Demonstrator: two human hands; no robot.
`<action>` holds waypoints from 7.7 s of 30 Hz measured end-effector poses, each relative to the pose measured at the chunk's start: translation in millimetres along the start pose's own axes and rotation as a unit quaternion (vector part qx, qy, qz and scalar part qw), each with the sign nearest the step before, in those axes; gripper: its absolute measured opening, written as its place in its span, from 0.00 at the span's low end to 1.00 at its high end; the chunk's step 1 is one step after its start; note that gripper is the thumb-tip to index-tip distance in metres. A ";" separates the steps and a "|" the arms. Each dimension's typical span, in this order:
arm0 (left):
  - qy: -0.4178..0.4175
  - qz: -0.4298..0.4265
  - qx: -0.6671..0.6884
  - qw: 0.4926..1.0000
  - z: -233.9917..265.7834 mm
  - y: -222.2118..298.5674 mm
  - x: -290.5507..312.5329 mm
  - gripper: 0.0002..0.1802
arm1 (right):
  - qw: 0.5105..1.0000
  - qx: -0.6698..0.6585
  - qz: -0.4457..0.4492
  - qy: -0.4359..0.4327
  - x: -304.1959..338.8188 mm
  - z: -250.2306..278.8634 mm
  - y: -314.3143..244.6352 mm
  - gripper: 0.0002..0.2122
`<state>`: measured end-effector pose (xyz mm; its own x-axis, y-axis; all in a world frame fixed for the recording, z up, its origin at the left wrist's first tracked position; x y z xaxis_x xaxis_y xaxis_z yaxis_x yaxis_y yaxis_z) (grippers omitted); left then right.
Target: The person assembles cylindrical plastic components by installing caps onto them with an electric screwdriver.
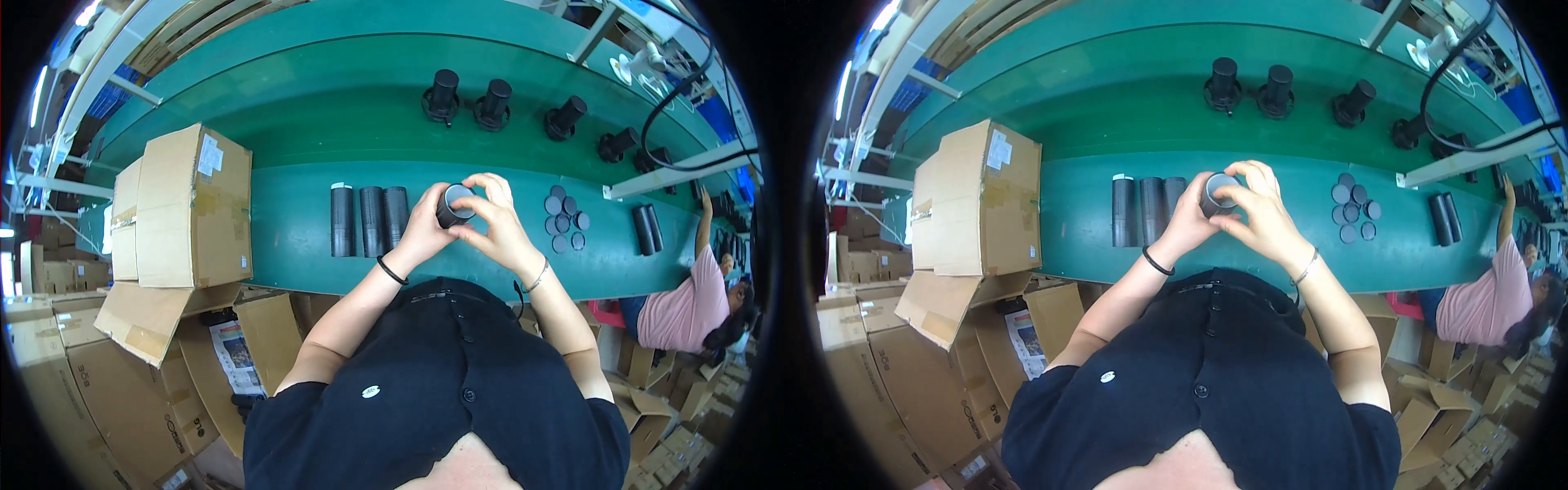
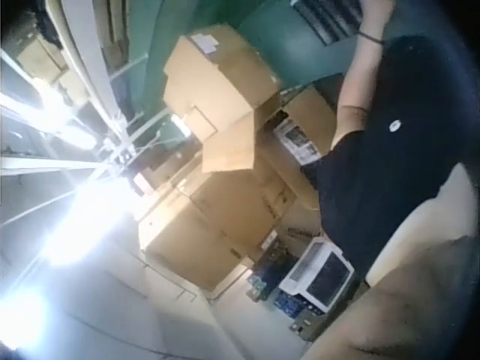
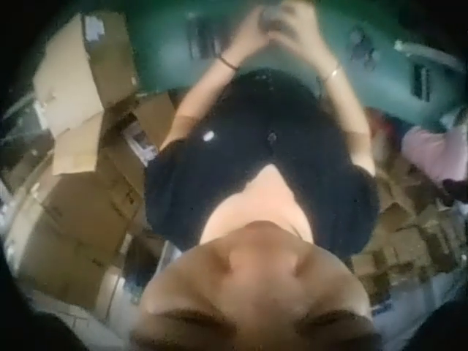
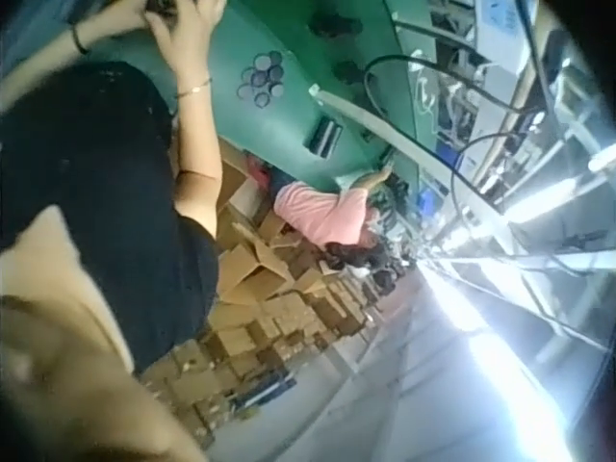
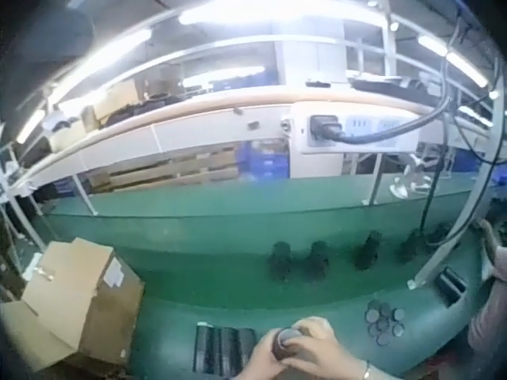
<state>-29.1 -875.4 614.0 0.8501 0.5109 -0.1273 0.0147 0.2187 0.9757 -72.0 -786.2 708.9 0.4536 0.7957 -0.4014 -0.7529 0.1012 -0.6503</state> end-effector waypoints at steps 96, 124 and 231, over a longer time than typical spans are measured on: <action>-0.184 -0.004 -0.037 0.982 -72.9 -80.1 13.2 0.50 | 0.993 0.039 -0.098 -0.060 51.5 -25.7 67.5 0.24; -0.225 0.068 0.093 0.967 -61.8 -92.8 16.8 0.44 | 0.864 -0.300 -0.391 -0.103 75.5 -76.2 133.4 0.11; -0.146 -0.009 -0.034 0.989 -53.8 -79.9 22.7 0.38 | 0.988 -0.039 -0.140 -0.055 53.1 -26.4 69.3 0.26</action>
<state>-39.3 -836.6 523.5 0.9660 0.2466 -0.0777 0.0039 0.2865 0.9581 -87.5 -752.7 625.5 0.5817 0.8031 -0.1290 -0.5636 0.2837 -0.7758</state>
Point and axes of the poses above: each hand's wrist, its own x-axis away from the middle knuckle, its own z-axis out of the back of the hand, y = z × x, the point moved 9 cm from there along -x, towards the middle knuckle, and after that the axes turned 7 degrees about y, right-handed, at the moved point
